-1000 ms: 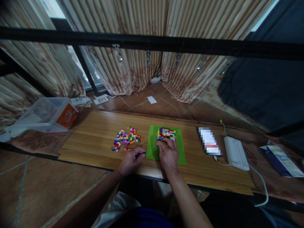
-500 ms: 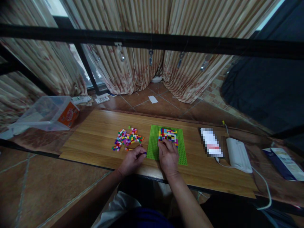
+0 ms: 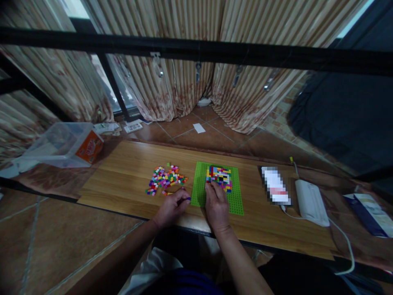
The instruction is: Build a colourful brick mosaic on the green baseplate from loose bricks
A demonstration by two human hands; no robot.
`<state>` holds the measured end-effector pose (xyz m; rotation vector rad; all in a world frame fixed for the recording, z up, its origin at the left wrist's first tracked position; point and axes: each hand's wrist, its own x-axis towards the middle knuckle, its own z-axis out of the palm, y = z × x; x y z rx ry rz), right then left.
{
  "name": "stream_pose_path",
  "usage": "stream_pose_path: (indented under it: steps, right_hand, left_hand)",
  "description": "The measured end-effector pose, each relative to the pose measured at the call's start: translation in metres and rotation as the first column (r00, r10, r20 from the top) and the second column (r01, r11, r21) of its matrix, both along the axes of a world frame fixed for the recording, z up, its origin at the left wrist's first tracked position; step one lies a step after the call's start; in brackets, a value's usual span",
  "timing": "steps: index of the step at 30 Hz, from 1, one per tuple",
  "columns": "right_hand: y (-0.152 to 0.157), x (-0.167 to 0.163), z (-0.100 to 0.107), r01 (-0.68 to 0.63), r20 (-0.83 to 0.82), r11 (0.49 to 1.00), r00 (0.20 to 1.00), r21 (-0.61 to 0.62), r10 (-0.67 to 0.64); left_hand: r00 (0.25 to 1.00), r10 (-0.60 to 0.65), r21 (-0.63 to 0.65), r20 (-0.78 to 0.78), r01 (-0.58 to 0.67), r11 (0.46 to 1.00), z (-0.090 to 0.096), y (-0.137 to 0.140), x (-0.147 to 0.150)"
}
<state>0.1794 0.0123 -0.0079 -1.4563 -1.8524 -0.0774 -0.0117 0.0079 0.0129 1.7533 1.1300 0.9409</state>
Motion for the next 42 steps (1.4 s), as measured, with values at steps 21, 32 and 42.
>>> stream_pose_path:
  steps: [21, 32, 42]
  right_hand:
    - [0.001, 0.001, -0.011, -0.028, 0.030, 0.999, 0.999, 0.031, 0.027]
    - [-0.010, -0.006, 0.014, 0.043, -0.122, 0.998, 0.991, -0.044, -0.048]
    - [-0.035, -0.046, 0.024, -0.200, -0.471, 0.936, 0.881, -0.288, 0.043]
  left_hand:
    - [1.000, 0.013, 0.000, 0.003, -0.013, 1.000, 0.002, -0.001, 0.002]
    - [1.000, 0.012, 0.023, 0.025, -0.012, 1.000, -0.002, -0.001, 0.000]
    - [0.999, -0.023, 0.035, 0.031, 0.022, 0.999, -0.002, 0.002, -0.001]
